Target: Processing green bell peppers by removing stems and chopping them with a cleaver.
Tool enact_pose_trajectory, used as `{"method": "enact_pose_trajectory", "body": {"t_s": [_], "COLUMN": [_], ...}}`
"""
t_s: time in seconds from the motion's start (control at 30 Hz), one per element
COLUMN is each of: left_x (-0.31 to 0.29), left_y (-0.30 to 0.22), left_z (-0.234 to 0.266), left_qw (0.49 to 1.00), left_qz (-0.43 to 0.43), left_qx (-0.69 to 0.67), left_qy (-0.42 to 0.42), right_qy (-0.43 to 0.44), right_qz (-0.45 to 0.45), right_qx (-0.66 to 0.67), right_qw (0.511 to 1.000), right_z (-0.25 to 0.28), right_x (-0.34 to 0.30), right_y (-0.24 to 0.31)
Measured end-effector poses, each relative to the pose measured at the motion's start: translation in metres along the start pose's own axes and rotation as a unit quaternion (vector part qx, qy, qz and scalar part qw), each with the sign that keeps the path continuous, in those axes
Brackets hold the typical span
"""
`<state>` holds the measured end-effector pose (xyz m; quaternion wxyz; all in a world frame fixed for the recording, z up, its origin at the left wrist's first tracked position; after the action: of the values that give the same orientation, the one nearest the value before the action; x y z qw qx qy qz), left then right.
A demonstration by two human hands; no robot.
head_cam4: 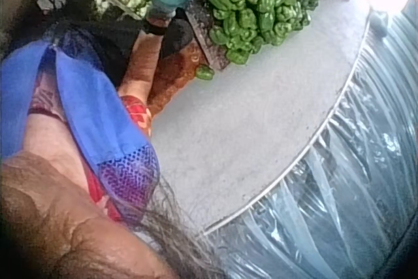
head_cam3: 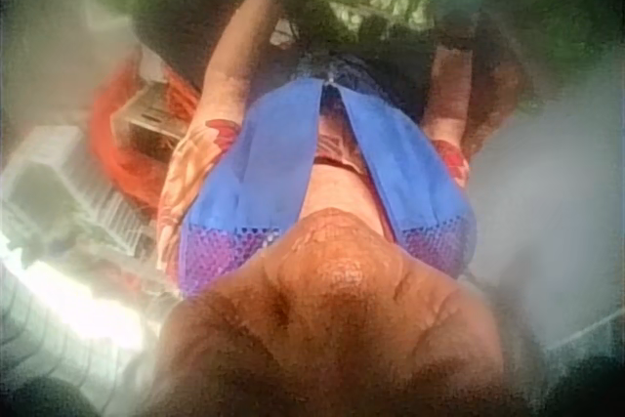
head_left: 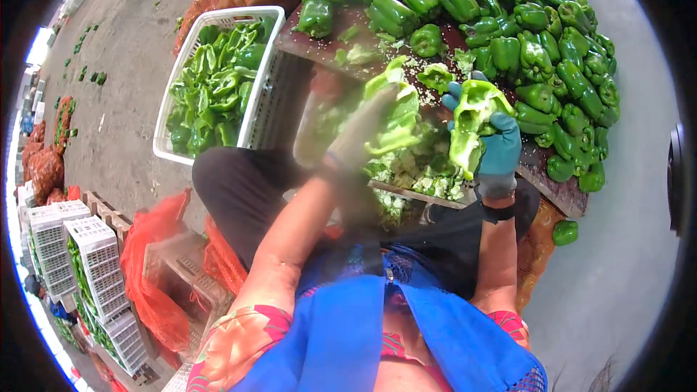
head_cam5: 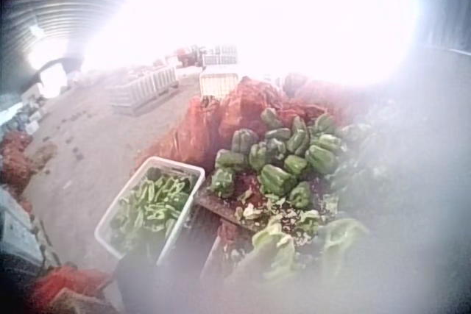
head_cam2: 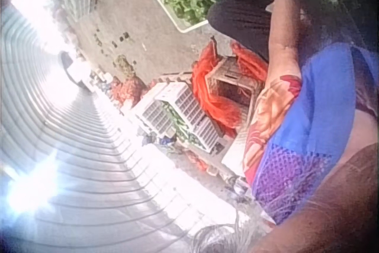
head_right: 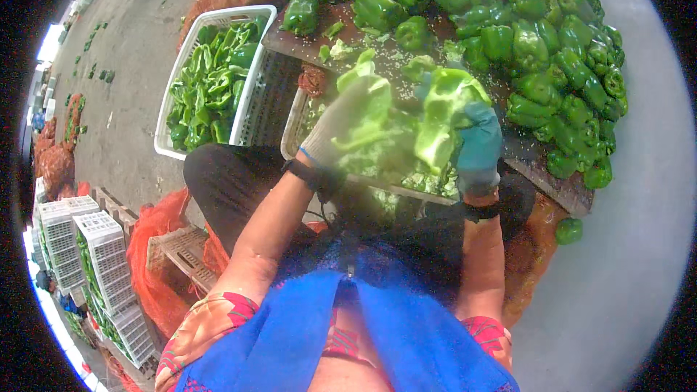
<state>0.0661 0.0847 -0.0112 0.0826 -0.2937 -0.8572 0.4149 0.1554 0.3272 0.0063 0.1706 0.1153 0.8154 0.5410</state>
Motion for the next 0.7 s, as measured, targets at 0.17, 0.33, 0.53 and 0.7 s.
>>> {"method": "enact_pose_trajectory", "body": {"t_s": [0.17, 0.33, 0.53, 0.7], "left_x": [-0.019, -0.029, -0.017, -0.016], "left_y": [-0.019, -0.025, -0.006, 0.005], "left_z": [0.0, -0.009, 0.0, 0.009], "left_qw": [0.965, 0.844, 0.972, 0.948], "left_qz": [-0.088, -0.226, 0.086, 0.092], "left_qx": [0.243, 0.484, 0.219, 0.304], "left_qy": [0.054, 0.049, -0.017, -0.006], "right_qy": [0.01, -0.011, -0.01, 0.065], "right_qz": [-0.019, -0.031, -0.105, 0.12], "right_qx": [0.045, 0.053, 0.082, -0.2], "right_qw": [0.999, 0.998, 0.991, 0.97], "right_z": [-0.026, -0.035, -0.04, -0.019], "right_x": [-0.002, -0.005, -0.006, -0.012], "right_y": [-0.007, -0.019, -0.025, -0.036]}}
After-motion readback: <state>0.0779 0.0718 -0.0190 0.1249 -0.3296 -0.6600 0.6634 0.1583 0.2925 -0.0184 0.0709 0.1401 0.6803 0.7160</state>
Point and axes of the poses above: each hand's wrist, its own x-axis towards the middle knuckle, its own z-axis out of the back of the hand, y = z × x, the point moved 4 cm from there along x, towards the middle knuckle, and after that the axes turned 3 degrees about -y, right-handed, at the moved point
